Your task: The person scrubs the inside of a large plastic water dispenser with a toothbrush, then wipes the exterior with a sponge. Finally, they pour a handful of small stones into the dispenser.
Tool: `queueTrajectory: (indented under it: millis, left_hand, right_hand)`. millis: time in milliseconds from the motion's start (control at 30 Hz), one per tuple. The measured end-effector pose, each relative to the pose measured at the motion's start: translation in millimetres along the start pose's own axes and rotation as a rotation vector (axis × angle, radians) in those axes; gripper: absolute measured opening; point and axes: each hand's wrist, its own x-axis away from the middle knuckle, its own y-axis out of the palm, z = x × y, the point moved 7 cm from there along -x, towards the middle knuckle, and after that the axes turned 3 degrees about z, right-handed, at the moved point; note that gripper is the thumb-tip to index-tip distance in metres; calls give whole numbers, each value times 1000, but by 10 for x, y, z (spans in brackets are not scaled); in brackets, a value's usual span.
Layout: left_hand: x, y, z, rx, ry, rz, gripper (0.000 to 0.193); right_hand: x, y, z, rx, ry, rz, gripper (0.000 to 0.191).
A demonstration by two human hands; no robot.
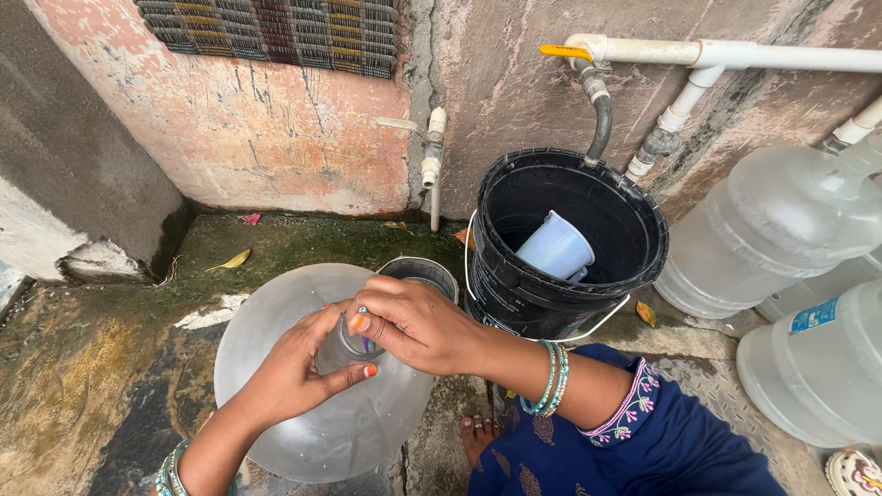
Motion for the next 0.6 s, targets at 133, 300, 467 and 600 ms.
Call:
queueTrajectory:
  millis: [133,300,467,600]
  left_hand:
    - [4,-9,15,14,28,2,76]
    - [32,-1,59,-1,57,-1,76]
    - [47,10,85,15,17,-16,78]
    - [64,6,119,13,3,-25,76]
  right_hand:
    - [18,16,14,1,7,3,33]
    - [58,36,8,-3,-6,-9,33]
    - [92,50,10,-50,18,-22,34]
    - [122,54,-9,-66,26,-24,34]
